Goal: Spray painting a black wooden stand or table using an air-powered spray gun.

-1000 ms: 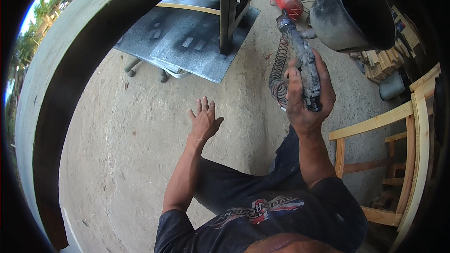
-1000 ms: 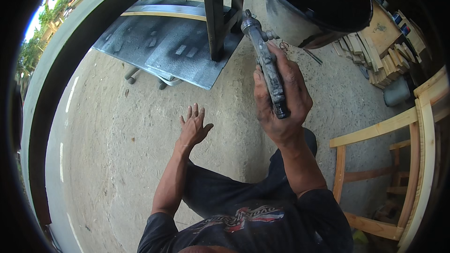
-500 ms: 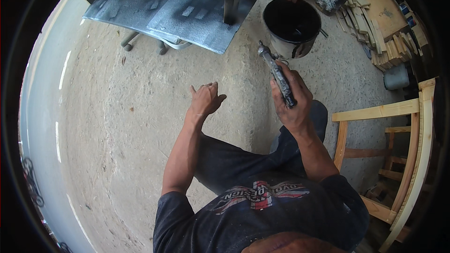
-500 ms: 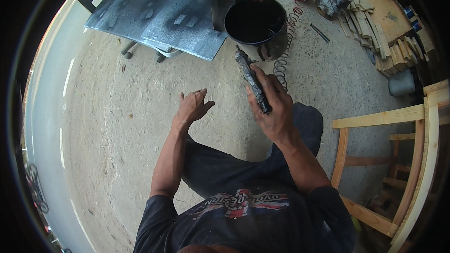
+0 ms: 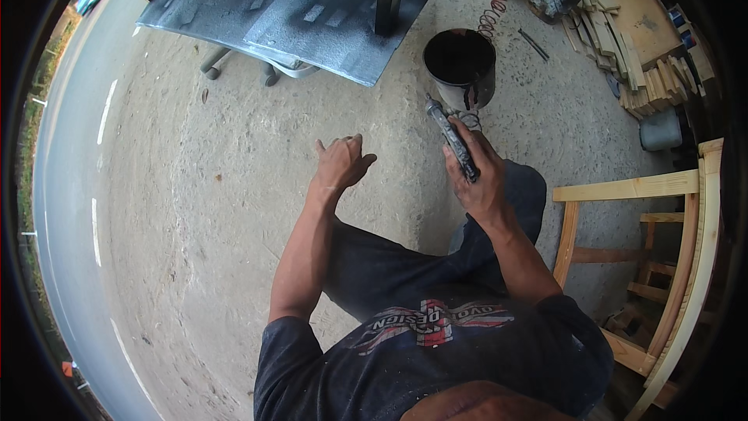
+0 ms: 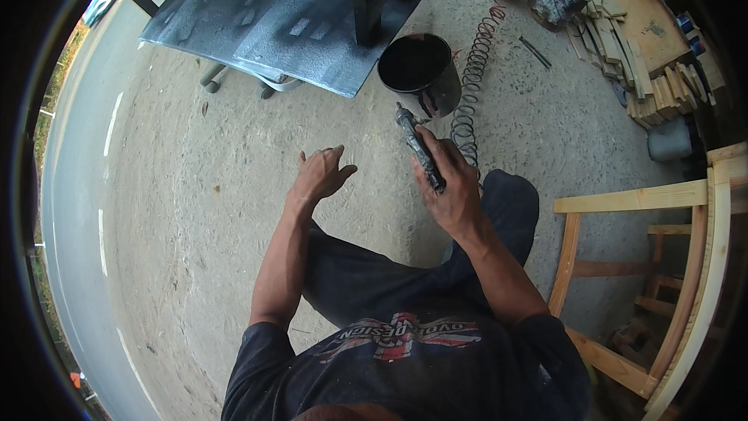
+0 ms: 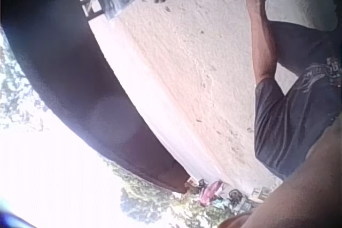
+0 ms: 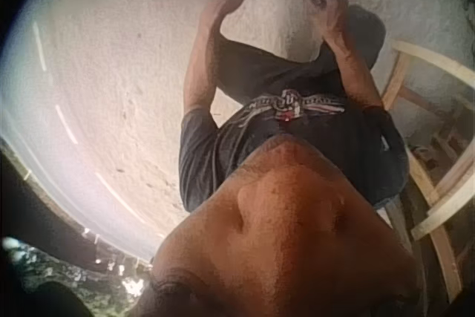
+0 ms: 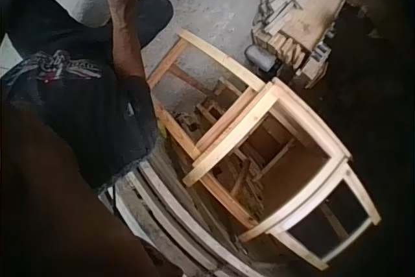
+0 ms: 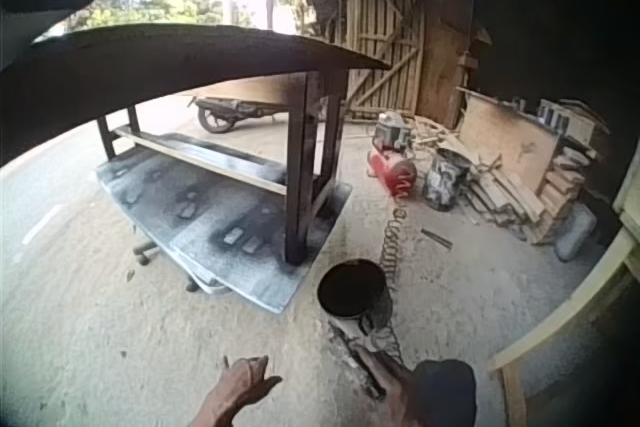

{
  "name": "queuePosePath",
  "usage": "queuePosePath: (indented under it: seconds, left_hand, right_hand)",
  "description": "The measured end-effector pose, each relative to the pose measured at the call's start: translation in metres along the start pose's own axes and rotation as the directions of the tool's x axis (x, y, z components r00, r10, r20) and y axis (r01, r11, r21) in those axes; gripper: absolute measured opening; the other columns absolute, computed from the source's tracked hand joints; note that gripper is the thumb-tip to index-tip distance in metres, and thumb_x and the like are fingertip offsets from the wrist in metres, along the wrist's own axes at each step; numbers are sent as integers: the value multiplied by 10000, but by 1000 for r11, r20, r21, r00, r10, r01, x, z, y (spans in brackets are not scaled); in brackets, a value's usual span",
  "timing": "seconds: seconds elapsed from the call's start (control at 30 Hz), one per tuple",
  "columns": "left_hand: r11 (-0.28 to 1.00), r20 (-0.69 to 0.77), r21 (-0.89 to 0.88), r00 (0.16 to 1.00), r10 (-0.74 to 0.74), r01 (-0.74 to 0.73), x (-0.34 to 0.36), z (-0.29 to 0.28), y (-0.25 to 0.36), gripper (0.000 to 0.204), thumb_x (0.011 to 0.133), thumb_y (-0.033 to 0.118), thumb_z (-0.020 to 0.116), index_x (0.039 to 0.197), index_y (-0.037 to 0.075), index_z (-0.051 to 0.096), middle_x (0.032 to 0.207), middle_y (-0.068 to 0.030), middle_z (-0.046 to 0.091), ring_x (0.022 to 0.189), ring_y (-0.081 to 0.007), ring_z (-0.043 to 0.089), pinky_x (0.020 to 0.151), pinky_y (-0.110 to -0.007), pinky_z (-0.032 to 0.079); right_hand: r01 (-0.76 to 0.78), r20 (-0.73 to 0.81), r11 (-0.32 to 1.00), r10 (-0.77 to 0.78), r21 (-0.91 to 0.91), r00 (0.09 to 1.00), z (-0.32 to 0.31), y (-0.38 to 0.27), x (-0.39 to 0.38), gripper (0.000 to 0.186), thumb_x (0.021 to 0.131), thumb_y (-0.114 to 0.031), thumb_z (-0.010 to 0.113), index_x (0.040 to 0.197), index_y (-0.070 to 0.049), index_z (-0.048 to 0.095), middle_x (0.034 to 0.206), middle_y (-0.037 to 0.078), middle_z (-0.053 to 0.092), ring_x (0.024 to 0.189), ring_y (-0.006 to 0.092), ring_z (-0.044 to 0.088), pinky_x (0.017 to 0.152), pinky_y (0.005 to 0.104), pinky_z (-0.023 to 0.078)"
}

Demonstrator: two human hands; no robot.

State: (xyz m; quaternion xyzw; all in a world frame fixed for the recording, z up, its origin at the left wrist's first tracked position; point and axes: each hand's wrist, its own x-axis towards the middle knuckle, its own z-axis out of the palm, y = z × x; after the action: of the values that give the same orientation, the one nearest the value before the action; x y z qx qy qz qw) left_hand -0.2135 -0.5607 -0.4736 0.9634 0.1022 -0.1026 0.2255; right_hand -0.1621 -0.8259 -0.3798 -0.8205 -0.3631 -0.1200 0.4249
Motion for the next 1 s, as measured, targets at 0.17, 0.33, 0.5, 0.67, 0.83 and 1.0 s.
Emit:
queuePosePath:
  seconds: [0.17, 0.33, 0.5, 0.67, 0.83, 1.0]
  left_hand:
    - [1000, -53, -1, 998, 25, -25, 3, -1, -3, 393, 952, 411, 725, 989, 32, 629, 1022, -218, 731, 1058, -428, 698, 1057, -757, 371]
    - [999, 102, -18, 994, 29, -27, 4, -2, -6, 524, 961, 446, 721, 1223, -7, 690, 1036, -276, 735, 1001, -454, 712, 865, -535, 557]
    - [982, 213, -188, 976, 44, -3, -1, -37, 30, 579, 993, 454, 702, 1347, -4, 673, 1245, -225, 736, 1106, -353, 741, 936, -441, 593]
    - [887, 128, -461, 987, 102, -32, -2, -123, 115, 511, 1012, 378, 703, 1324, -24, 670, 1217, -201, 751, 1074, -322, 754, 920, -418, 597]
    - [556, -170, -813, 984, 56, -172, -6, -209, 242, 499, 1020, 339, 707, 1315, -60, 645, 1215, -183, 741, 1116, -303, 733, 972, -406, 571]
    - [-291, -325, -850, 872, -366, -439, 20, -276, 338, 762, 1021, 334, 712, 1542, -57, 317, 1522, -281, 466, 1400, -368, 529, 1181, -447, 448]
  right_hand:
    - [-4, -51, 999, 1, -48, 999, -2, 9, 0, 498, 1013, -129, 667, 1486, -25, 552, 1049, 207, 681, 864, 314, 719, 728, 413, 579]
    - [27, -167, 998, -35, -52, 985, -7, 28, 5, 475, 1014, -116, 660, 1466, 1, 568, 1049, 197, 686, 879, 297, 725, 738, 412, 584]
    - [82, -279, 993, -101, -81, 955, -28, 47, 27, 440, 1020, -103, 647, 1422, 62, 575, 1077, 210, 698, 934, 304, 739, 775, 402, 594]
    - [-27, -315, 997, 5, -65, 949, -85, 35, 56, 402, 1015, -103, 639, 1367, 88, 599, 1130, 236, 708, 977, 330, 745, 820, 407, 597]
    - [-127, -396, 989, 89, -70, 914, -170, 12, 85, 410, 1003, -112, 629, 1358, 90, 598, 1103, 228, 719, 963, 341, 746, 841, 427, 594]
    - [-147, -400, 989, 140, 13, 906, -256, -28, 120, 403, 1001, -91, 627, 1359, 91, 596, 1078, 220, 717, 948, 322, 749, 822, 407, 596]
